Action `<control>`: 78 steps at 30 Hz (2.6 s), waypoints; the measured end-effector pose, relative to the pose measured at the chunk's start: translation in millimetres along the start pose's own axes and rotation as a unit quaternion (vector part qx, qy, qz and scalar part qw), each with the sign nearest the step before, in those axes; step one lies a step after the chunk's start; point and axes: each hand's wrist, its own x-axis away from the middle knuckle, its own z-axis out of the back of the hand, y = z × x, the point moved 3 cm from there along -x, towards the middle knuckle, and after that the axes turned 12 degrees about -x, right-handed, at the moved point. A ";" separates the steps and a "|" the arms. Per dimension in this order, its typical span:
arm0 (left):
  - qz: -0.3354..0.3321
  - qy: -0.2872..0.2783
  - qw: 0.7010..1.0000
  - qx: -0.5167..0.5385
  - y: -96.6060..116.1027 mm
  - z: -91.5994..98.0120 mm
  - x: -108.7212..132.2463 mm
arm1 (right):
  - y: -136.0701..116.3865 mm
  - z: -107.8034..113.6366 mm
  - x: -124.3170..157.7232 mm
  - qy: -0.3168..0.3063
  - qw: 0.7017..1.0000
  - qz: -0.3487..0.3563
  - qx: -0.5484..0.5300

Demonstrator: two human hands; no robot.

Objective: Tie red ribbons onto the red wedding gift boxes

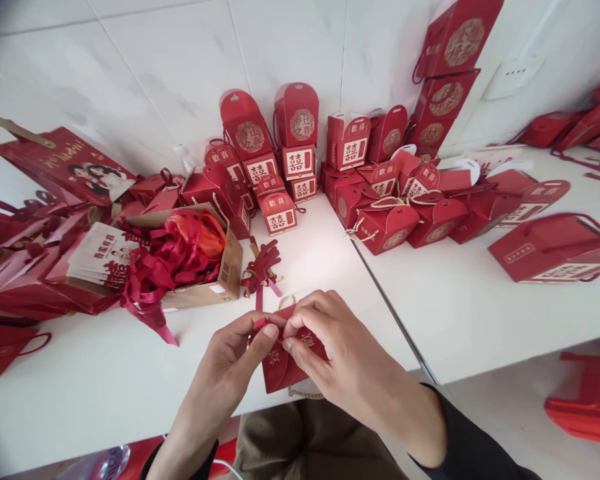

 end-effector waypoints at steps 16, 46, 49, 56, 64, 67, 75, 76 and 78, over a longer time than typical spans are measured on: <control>-0.077 0.094 0.983 -0.142 -9.2 -5.5 3.5 | 16.2 -4.8 -2.8 0.010 0.991 -0.110 -0.078; -0.264 0.310 0.858 -0.312 -22.7 -11.2 38.4 | 34.7 16.2 9.9 0.074 0.981 -0.175 0.046; -0.226 0.285 0.877 -0.314 -29.3 -9.9 43.1 | 40.5 18.8 11.0 0.091 0.977 -0.181 0.062; -0.168 0.240 0.915 -0.278 -37.1 -12.7 44.7 | 46.6 16.1 12.6 0.106 0.975 -0.168 0.095; -0.138 0.244 0.928 -0.247 -32.3 -8.9 44.3 | 34.2 13.8 13.6 0.054 0.974 -0.219 -0.034; -0.150 0.255 0.927 -0.229 -32.5 -10.0 43.8 | 32.6 14.1 12.1 0.054 0.981 -0.182 -0.045; -0.108 0.250 0.948 -0.164 -38.6 -9.2 45.6 | 42.4 13.3 17.8 0.060 0.981 -0.181 -0.046; -0.097 0.249 0.950 -0.161 -38.3 -8.5 46.3 | 41.9 12.5 18.4 0.058 0.981 -0.182 -0.045; -0.079 0.243 0.955 -0.148 -37.3 -7.4 46.4 | 39.7 10.5 18.1 0.057 0.981 -0.178 -0.045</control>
